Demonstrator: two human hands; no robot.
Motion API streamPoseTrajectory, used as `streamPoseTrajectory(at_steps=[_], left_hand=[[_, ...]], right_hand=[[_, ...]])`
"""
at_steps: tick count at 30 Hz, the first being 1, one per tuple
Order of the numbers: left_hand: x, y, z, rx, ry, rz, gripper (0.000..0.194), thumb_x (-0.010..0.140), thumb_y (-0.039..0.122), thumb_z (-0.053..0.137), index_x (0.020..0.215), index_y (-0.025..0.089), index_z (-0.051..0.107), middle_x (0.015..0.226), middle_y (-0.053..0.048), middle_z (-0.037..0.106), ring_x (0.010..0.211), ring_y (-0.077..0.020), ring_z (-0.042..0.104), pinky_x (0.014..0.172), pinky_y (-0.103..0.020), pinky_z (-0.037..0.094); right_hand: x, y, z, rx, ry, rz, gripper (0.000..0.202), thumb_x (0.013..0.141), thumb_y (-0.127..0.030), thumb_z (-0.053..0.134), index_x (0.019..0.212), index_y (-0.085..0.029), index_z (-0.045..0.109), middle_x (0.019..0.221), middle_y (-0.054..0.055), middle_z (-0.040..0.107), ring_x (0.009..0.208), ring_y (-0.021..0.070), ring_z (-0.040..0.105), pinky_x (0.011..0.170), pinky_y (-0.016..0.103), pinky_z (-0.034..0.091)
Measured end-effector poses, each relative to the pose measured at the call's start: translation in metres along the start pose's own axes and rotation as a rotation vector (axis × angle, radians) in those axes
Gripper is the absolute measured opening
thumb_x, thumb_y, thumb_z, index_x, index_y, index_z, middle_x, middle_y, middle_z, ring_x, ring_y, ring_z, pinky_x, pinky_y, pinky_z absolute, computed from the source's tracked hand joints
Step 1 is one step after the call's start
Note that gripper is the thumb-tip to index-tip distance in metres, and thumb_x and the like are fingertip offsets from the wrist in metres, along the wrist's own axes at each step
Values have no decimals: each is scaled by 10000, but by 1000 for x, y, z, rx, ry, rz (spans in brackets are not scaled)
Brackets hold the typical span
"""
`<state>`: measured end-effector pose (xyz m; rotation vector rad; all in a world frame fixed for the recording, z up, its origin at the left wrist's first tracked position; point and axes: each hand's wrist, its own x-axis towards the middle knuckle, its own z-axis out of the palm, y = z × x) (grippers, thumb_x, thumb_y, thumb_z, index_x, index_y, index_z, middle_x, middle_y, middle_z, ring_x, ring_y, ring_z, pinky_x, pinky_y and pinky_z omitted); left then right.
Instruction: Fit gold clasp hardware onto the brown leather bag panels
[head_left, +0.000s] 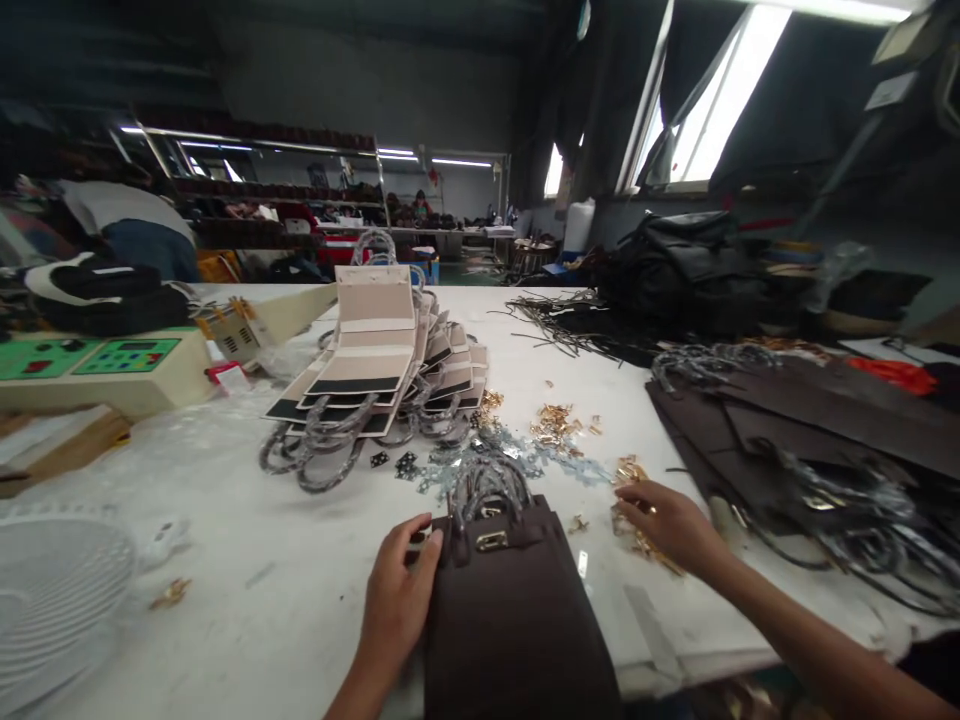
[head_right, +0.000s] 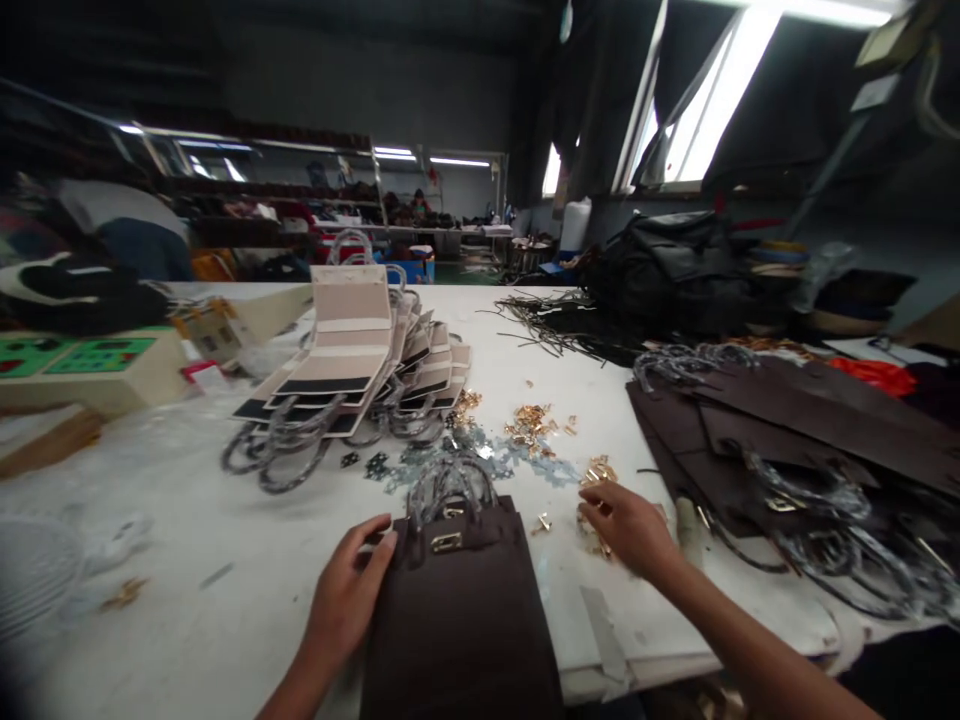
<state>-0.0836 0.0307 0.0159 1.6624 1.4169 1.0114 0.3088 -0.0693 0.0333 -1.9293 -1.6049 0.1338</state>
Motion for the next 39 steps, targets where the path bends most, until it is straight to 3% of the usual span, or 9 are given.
streamPoseTrajectory(at_steps=[5,8,10,14,18,22,25,30,39], left_hand=[[-38,-1,7,82,106,48,521,889,573,569,1253,205,625,1278,-117,656,1160,-324,633,992,-496,522],[-53,4,5,159,189,184,498,887,506,603,1274,194,605,1306,-132,622,1211,-326,592,1033,-503,493],[-64,12,2,155,219,223,492,888,473,619,1293,195,590,1296,-134,616,1144,-303,613,958,-469,531],[-88,46,4,-48,-16,71,407,914,491,607,1208,212,649,1083,-81,699,795,-192,649,709,-327,555],[-104,81,17,-326,-274,-33,430,884,471,677,1220,202,683,1071,-91,736,832,-184,664,666,-258,534],[-110,93,22,-499,-382,-90,368,892,437,690,1157,184,726,1016,-85,758,743,-150,651,565,-206,496],[-112,91,19,-603,-356,-152,354,850,415,745,1086,152,743,992,-91,762,753,-155,666,593,-212,530],[-115,87,14,-660,-282,-219,380,753,371,846,1049,147,763,980,-92,789,875,-202,732,817,-274,586],[-115,85,12,-515,-313,-176,360,749,385,851,1041,183,796,1019,-92,804,957,-247,756,885,-291,587]], right_hand=[[-23,-21,33,-33,-89,-119,319,899,-327,606,1189,-297,734,1152,46,727,832,193,724,781,333,561],[-16,-30,44,-41,-112,-138,295,904,-292,585,1142,-254,755,1035,64,740,893,217,718,784,326,551],[-14,-35,43,-21,-101,-135,288,929,-285,544,1116,-212,751,980,76,741,865,217,714,782,332,553],[-29,-69,28,111,-12,-217,320,944,-283,556,1238,-223,668,941,62,737,794,200,699,753,335,568],[-60,-127,19,274,12,-416,383,938,-220,591,1317,-281,595,961,41,730,814,184,700,742,306,586],[-81,-159,22,396,-36,-516,427,937,-165,579,1340,-307,576,1026,42,733,890,184,714,788,292,601],[-86,-165,21,499,-23,-448,358,927,-184,631,1269,-286,609,1014,42,722,864,178,707,778,282,601],[-90,-166,16,604,4,-367,54,921,-202,677,952,-246,685,937,37,698,854,177,687,747,272,565],[-89,-165,10,663,-124,-330,86,948,-198,647,869,-230,660,830,14,676,758,143,651,697,251,505]])
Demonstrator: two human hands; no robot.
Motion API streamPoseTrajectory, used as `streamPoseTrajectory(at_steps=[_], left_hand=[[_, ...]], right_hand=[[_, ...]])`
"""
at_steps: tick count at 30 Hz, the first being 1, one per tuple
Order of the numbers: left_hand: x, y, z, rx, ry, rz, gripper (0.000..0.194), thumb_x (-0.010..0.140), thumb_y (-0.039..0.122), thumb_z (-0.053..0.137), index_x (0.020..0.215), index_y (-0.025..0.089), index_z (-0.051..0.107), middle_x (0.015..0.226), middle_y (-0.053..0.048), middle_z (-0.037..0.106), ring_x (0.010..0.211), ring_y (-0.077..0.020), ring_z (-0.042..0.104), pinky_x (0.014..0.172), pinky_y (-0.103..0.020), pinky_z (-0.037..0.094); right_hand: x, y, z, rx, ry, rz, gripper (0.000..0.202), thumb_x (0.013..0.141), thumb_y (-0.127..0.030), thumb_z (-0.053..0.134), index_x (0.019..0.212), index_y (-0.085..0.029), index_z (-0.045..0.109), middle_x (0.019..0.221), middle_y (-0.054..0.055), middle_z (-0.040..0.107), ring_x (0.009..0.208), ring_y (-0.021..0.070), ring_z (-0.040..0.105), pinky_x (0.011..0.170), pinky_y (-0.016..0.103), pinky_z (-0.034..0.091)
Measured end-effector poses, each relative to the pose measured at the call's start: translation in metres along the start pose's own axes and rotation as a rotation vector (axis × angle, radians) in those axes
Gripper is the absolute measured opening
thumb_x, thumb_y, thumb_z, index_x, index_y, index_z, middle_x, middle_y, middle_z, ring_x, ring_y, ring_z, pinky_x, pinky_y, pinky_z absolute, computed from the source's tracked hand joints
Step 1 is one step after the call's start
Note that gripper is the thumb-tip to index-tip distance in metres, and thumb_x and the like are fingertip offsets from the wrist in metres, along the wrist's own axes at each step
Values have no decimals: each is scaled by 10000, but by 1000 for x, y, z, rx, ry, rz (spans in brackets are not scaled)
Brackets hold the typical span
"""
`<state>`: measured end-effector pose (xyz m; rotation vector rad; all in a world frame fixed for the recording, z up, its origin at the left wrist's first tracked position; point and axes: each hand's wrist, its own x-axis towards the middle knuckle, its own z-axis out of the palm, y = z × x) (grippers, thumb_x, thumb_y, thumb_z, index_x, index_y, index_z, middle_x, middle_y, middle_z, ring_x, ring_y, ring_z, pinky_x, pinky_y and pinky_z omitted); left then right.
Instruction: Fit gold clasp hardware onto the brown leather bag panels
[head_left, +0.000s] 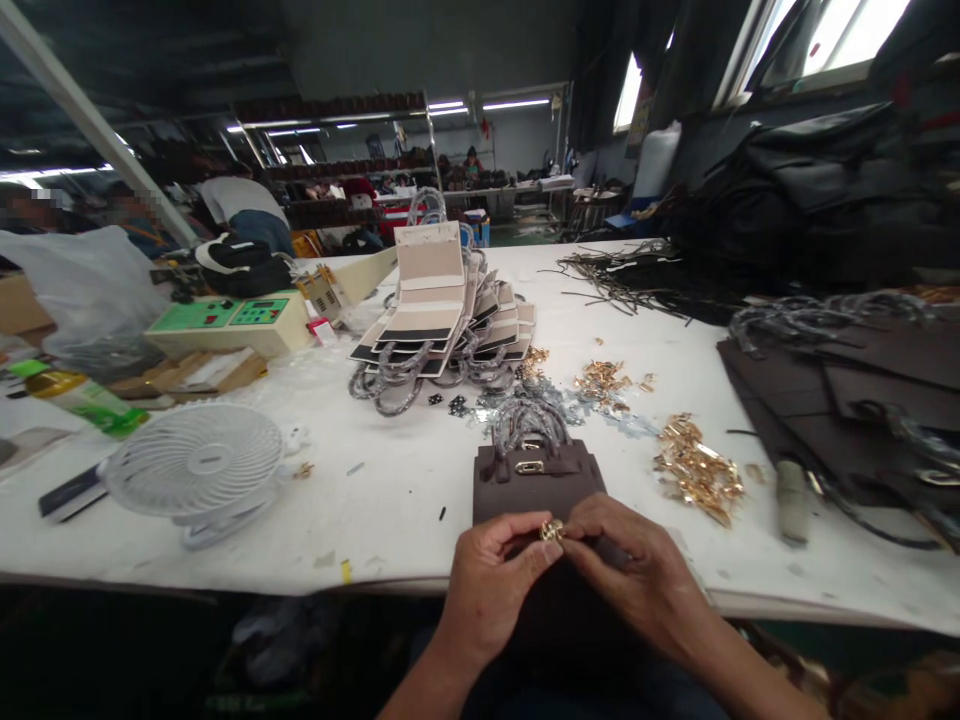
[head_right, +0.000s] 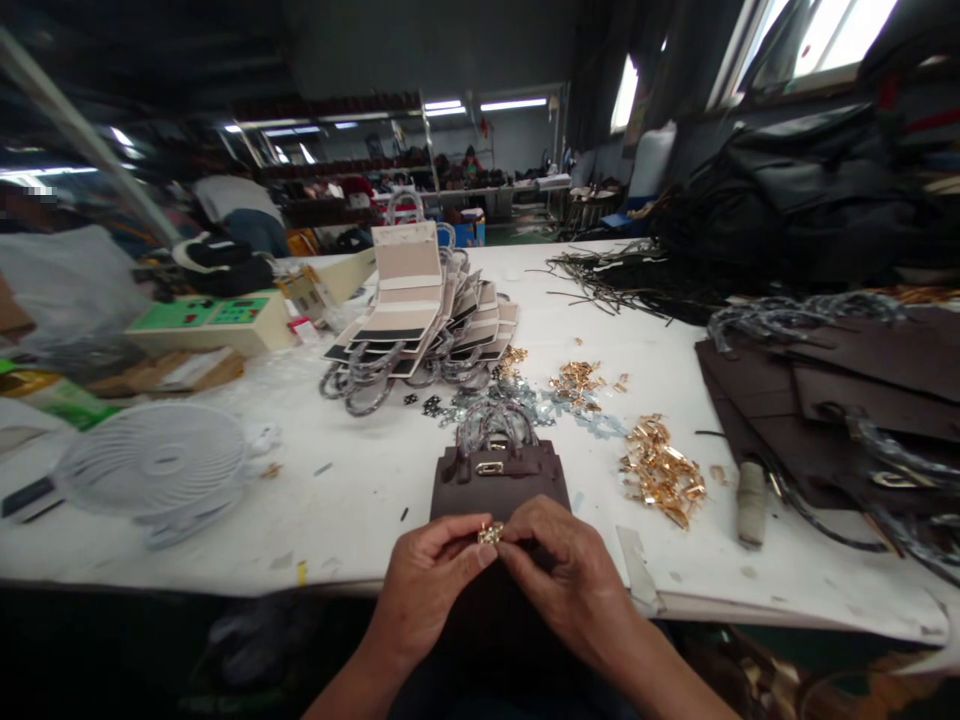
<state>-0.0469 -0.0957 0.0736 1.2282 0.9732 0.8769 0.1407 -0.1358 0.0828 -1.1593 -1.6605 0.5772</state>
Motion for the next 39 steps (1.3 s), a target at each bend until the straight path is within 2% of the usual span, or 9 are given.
streamPoseTrajectory(at_steps=[5,11,13,16,19,27,30,34,39], left_hand=[[-1,5,5,-56,-26,-54,361,716,391,874,982,159,800,948,-91,808,914,-249,759,866,-307,595],[-3,0,11,-157,-17,-77,338,719,359,878,981,163,793,926,-80,793,870,-209,740,858,-299,583],[-3,-2,12,-149,-18,5,278,742,330,863,963,175,796,945,-71,768,891,-190,720,858,-277,571],[-3,-2,13,-94,-29,187,192,772,284,838,938,194,801,977,-57,698,932,-175,678,862,-258,553],[-4,-1,12,5,-46,255,173,809,268,809,973,215,795,958,-54,672,923,-175,661,848,-263,543],[-10,7,13,252,-45,351,145,870,275,753,1007,241,786,960,-72,724,919,-211,677,867,-319,542],[-11,9,18,258,-43,368,127,878,257,744,997,247,787,958,-67,732,918,-208,678,855,-314,543],[-10,9,19,243,-45,347,135,870,251,753,999,254,793,951,-58,726,910,-197,674,849,-296,538],[-4,5,17,7,-23,209,174,846,278,776,1012,226,790,986,-54,671,954,-190,663,879,-278,536]], right_hand=[[1,1,-9,9,-105,-70,94,972,-178,605,955,-234,678,867,28,674,789,143,656,702,245,507],[-5,6,-9,-1,-67,-151,189,970,-124,580,1041,-250,702,908,40,681,813,142,661,701,238,518],[-5,6,-10,61,-61,-104,165,968,-153,602,1025,-253,719,925,39,698,838,149,674,736,246,530],[-4,3,-13,169,-50,89,79,955,-255,653,948,-233,728,880,28,712,814,159,681,749,259,539],[-2,3,-17,213,-80,234,145,948,-334,668,885,-218,728,826,20,713,776,163,679,727,260,534],[-5,0,-16,-3,-68,-8,129,995,-242,555,913,-230,653,812,14,683,737,145,637,689,254,489],[-8,-5,-10,-13,-8,34,193,1015,-259,503,848,-223,594,757,-4,617,680,125,581,641,232,458],[-10,-6,-5,104,20,203,260,1021,-340,510,801,-217,575,751,-14,584,693,125,558,657,226,453],[-10,-2,-3,350,1,323,185,970,-400,614,1025,-239,685,1002,25,695,953,185,653,870,271,511]])
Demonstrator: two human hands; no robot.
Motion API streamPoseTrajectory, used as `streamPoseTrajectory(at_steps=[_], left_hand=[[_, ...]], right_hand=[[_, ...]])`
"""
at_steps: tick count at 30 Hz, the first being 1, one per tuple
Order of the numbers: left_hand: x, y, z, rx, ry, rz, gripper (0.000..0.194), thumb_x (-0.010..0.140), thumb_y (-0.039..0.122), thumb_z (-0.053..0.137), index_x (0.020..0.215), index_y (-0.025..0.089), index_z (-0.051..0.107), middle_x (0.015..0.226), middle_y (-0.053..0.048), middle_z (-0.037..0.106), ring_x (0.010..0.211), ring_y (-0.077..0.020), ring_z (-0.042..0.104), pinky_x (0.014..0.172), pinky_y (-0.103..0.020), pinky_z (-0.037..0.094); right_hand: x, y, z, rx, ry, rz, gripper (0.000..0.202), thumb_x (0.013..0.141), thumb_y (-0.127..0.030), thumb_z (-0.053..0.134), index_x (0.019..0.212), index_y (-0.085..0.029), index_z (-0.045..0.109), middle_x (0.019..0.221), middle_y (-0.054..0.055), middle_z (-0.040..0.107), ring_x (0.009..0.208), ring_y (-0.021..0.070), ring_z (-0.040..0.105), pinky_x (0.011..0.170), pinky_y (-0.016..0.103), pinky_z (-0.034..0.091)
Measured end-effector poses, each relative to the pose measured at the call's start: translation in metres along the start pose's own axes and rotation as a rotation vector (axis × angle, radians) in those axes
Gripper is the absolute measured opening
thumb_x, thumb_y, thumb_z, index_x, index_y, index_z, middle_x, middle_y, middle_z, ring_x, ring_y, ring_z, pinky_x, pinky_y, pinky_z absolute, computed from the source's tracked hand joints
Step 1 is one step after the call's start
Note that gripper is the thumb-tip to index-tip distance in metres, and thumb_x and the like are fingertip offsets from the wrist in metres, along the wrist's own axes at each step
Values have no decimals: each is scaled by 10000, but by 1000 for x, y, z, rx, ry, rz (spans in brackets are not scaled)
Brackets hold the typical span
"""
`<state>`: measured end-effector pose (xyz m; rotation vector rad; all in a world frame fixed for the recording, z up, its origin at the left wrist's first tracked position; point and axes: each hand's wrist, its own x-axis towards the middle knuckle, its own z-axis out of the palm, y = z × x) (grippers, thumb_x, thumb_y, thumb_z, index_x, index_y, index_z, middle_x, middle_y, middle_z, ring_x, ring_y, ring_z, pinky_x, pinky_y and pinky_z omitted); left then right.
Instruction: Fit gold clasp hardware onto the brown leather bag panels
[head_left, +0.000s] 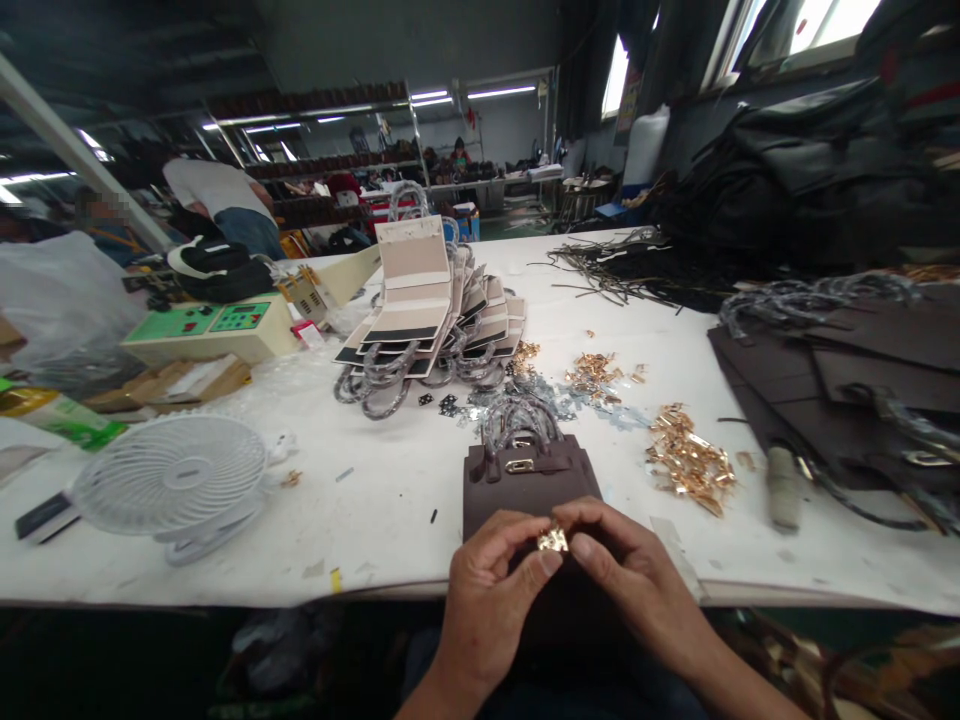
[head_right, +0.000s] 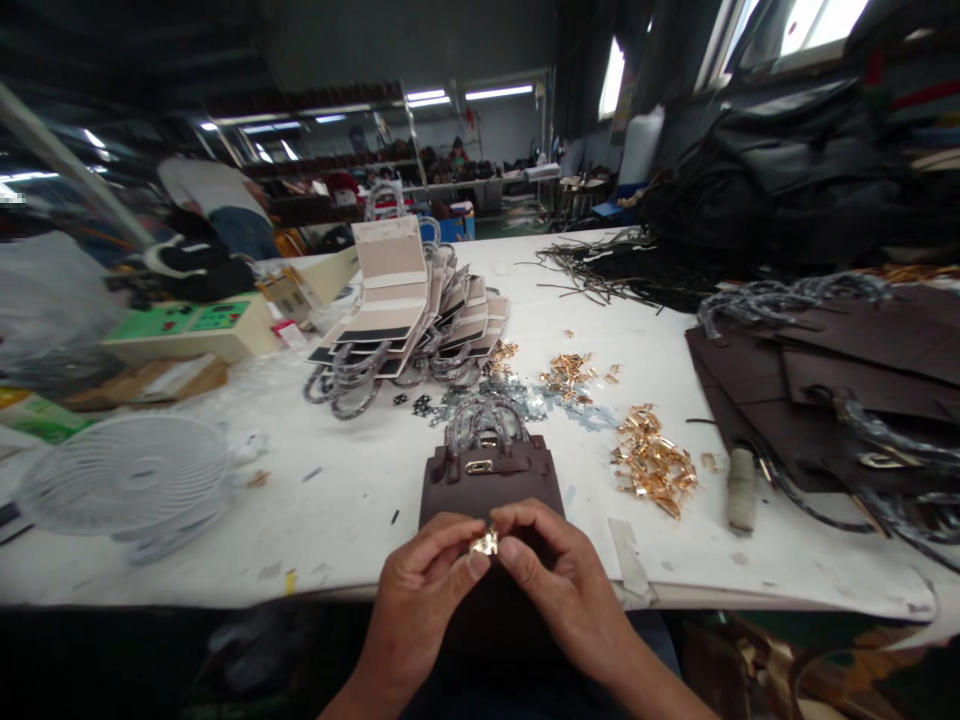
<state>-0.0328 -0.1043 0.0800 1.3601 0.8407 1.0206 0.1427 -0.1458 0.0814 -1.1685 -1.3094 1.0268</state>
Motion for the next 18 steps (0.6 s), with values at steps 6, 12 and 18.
streamPoseTrajectory(at_steps=[6,12,18], left_hand=[[4,-7,0,-102,46,-30,206,835,332,776,1007,218,789,991,-35,588,940,-178,647,854,-274,548],[17,-26,-24,402,171,75,460,864,292,709,1319,281,640,1268,-83,614,1096,-244,620,950,-373,530],[44,-54,-61,764,414,105,572,799,304,739,1345,206,600,1302,-134,624,1213,-326,574,1051,-493,453]], right_hand=[[4,14,12,140,-15,25,189,906,-382,704,1027,-242,738,1075,52,721,1021,225,679,936,337,536],[24,22,19,-54,111,47,199,940,-389,612,912,-213,701,1101,78,734,1052,245,684,943,360,535],[48,29,32,-460,56,-159,61,864,-246,638,836,-218,685,1305,109,681,1251,297,611,1069,465,466]])
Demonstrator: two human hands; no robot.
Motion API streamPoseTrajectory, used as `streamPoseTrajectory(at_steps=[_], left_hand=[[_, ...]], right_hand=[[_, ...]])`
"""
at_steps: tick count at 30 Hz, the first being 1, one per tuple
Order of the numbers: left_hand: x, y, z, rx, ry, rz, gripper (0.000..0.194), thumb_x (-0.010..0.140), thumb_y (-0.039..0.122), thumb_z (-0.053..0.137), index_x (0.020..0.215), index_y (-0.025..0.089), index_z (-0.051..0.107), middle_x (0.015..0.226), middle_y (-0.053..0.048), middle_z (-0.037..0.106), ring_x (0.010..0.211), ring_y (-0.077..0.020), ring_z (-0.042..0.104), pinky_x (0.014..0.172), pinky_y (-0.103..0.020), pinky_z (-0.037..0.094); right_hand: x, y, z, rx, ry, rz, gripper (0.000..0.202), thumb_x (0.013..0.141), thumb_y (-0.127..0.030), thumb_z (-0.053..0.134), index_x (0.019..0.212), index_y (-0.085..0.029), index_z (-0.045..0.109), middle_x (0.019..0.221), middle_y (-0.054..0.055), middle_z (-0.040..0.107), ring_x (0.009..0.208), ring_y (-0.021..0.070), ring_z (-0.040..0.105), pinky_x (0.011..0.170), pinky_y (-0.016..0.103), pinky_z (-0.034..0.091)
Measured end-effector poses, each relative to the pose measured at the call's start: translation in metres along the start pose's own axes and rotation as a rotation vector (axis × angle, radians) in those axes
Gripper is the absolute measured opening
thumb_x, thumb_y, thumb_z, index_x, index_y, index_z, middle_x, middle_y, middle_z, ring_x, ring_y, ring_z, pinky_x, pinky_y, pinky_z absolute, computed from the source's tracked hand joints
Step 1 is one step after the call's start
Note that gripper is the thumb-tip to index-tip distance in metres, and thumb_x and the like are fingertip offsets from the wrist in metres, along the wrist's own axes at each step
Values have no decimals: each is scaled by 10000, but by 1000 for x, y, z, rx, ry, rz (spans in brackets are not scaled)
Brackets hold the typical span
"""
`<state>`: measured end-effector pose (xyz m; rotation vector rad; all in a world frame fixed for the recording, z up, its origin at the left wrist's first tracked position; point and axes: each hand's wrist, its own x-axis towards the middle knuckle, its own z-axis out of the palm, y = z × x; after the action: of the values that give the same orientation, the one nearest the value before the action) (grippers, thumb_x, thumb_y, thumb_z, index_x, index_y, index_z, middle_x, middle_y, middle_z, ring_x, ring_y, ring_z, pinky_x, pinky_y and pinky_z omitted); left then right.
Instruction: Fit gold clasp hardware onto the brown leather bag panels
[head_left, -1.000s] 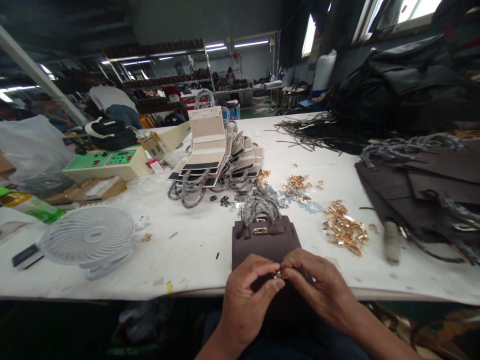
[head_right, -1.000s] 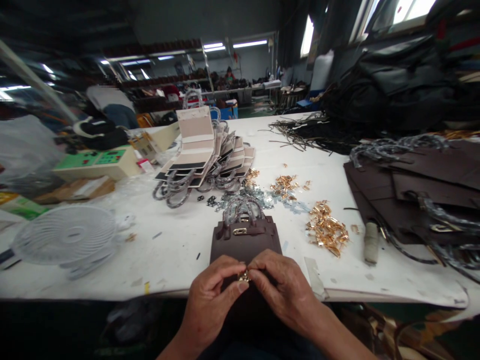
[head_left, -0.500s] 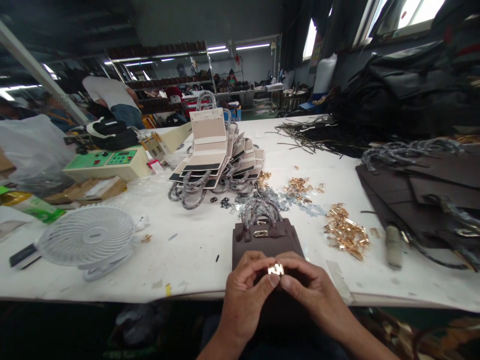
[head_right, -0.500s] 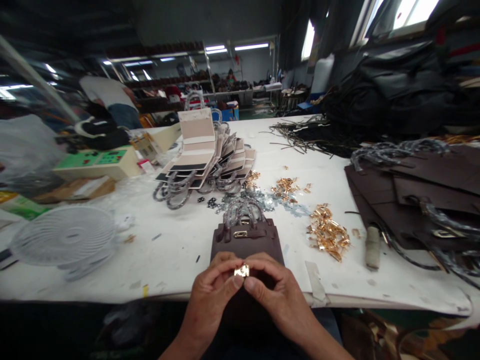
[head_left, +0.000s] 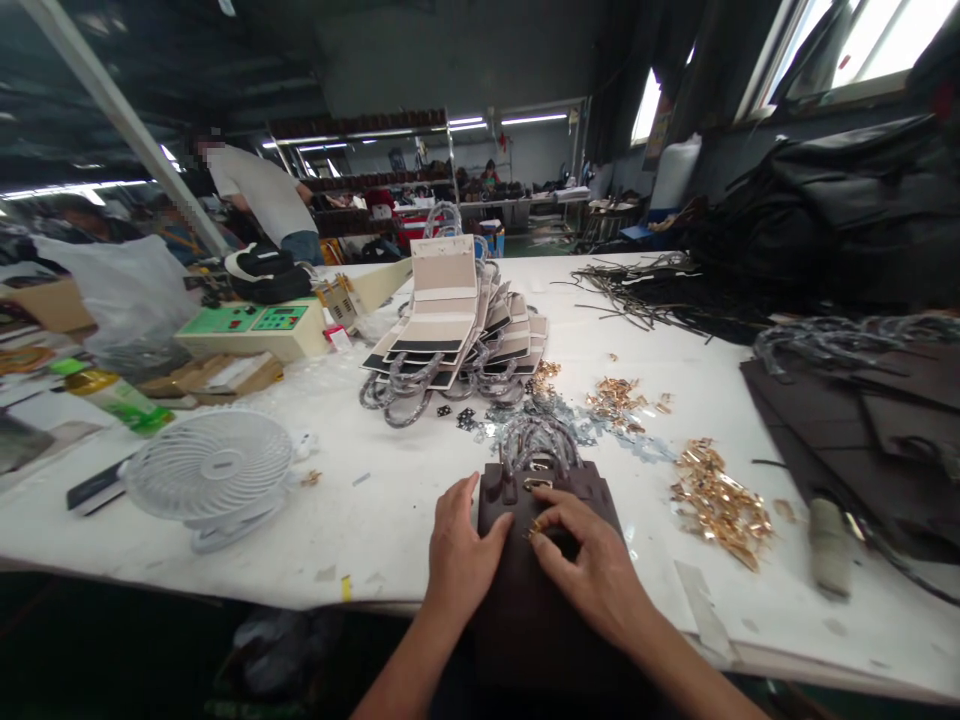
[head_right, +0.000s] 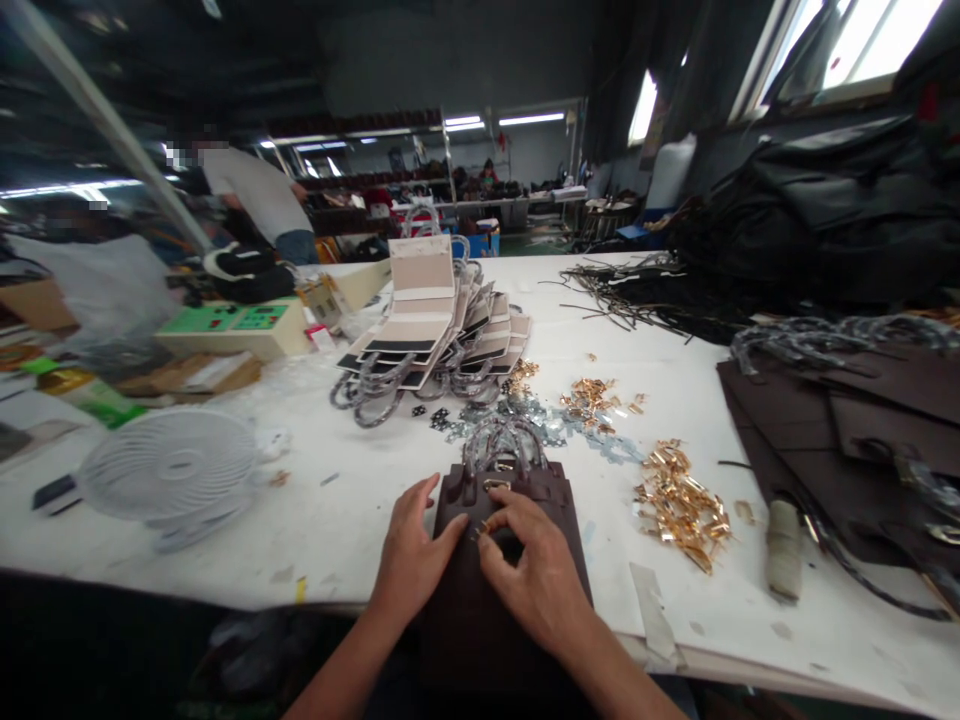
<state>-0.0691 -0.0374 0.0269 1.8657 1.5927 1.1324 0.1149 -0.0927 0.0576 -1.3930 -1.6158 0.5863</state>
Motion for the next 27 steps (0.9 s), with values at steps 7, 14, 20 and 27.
streamPoseTrajectory(at_steps=[7,14,20,27], left_hand=[[2,6,1,-20,-67,-52,619,807,296,721,1396,187,566,1245,-121,666,1172,-311,602,1045,-466,451],[6,31,-7,-676,-189,-360,796,759,269,796,1479,209,460,1130,-72,726,1018,-244,694,953,-379,514],[8,40,-14,-1071,-502,-559,353,757,269,815,1058,115,711,922,-86,767,792,-206,707,799,-325,536],[3,51,-1,-1177,-534,-604,393,798,272,808,1152,149,691,1050,-107,771,931,-241,732,924,-374,526]], right_hand=[[19,21,8,-283,139,-300,151,849,-205,653,995,-227,683,1286,120,680,1271,330,575,1031,529,440],[26,14,-3,44,200,-179,80,931,-284,581,908,-220,622,929,55,657,867,214,633,785,345,508],[28,5,-69,149,-166,107,193,938,-386,586,899,-209,653,771,-2,656,711,171,599,639,266,478],[29,-3,-93,-271,-335,-20,104,876,-259,615,896,-240,715,817,14,714,715,180,632,669,282,475]])
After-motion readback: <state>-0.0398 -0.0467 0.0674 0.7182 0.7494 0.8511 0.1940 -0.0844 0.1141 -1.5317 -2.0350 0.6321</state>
